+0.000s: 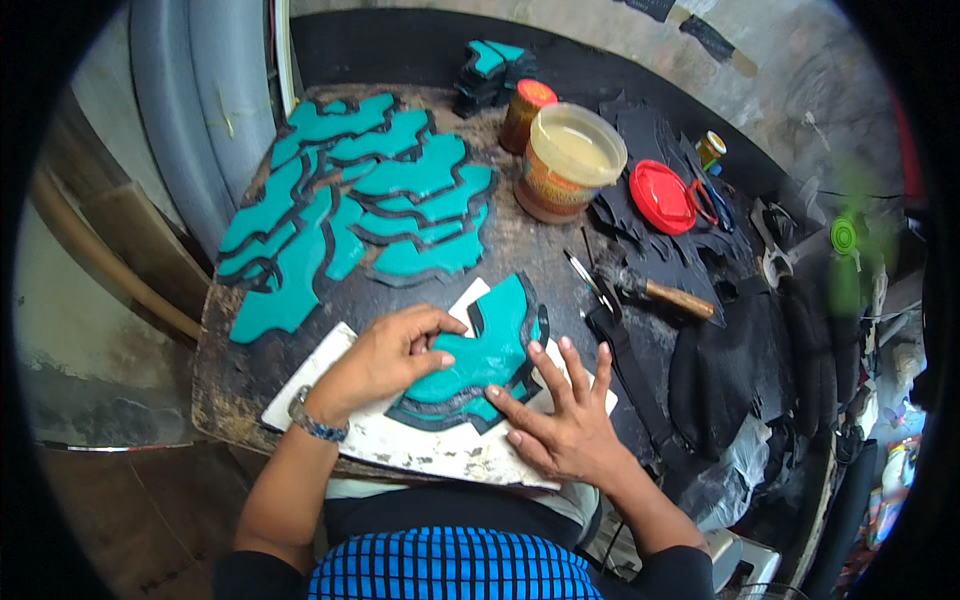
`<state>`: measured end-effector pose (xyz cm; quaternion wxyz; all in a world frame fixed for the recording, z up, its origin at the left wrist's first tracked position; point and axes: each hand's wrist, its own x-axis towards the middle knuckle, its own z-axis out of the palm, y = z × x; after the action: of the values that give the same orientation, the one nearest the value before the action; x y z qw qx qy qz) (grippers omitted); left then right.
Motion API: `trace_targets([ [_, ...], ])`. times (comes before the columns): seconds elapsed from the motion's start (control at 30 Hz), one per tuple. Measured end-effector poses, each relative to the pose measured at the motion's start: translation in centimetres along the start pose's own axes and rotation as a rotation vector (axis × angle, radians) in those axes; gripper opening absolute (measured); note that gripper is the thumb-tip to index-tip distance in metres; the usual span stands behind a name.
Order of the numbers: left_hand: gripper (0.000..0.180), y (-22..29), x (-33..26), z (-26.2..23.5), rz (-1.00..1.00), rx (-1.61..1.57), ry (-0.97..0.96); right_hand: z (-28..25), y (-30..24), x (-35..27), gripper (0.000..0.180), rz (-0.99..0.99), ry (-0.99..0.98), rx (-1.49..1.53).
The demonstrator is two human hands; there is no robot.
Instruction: The person repeatedly applies a liquid from a container to the edges of teal and black foam pieces, then presses them together to bond. They stack the assembled pieces and later use scissors to trim the edges of a stack of black foam pieces.
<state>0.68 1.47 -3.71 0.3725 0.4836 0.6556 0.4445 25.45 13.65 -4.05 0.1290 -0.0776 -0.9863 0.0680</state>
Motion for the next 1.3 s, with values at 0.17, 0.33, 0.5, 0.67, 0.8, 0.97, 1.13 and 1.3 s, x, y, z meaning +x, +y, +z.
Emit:
trace_targets([
  [0.17, 0.033, 0.6, -0.4, 0.1, -0.013, 0.047, 0.001, -0.3, 0.9, 0.2, 0.04, 0.011, -0.037, 0.351],
  [0.33, 0.026, 0.9, -0.6, -0.3, 0.039, -0.123, 0.065, -0.3, 2.3, -0.6, 0.041, 0.053, 0.149, 0.653],
  [0.5, 0.021, 1.4, 1.6, -5.2, 0.156, -0.141, 0.222, 0.4, 2.3, -0.9, 0.045, 0.045, 0.21, 0.711],
  [0.67, 0.024, 2.7, 6.8, -14.4, 0.223, -0.221, 0.438, 0.3, 2.2, -0.9, 0.046, 0.061, 0.199, 0.718],
  [0.8, 0.026, 2.6, 12.5, -21.6, 0.153, 0.017, 0.58, 0.2, 2.2, -0.9, 0.046, 0.074, 0.196, 0.716],
  [0.97, 0.027, -2.0, 18.4, -28.2, 0.11, 0.326, 0.647, 0.5, 2.2, -0.9, 0.046, 0.09, 0.211, 0.744],
  [1.13, 0.051, -7.4, 21.4, -30.2, 0.167, 0.589, 0.674, -1.0, 2.5, 0.3, 0.052, 0.063, 0.215, 0.728],
  [1.3, 0.053, -4.7, 19.8, -21.5, 0.221, 0.736, 0.545, -5.9, 10.4, 7.7, 0.044, 0.204, 0.433, 0.146],
])
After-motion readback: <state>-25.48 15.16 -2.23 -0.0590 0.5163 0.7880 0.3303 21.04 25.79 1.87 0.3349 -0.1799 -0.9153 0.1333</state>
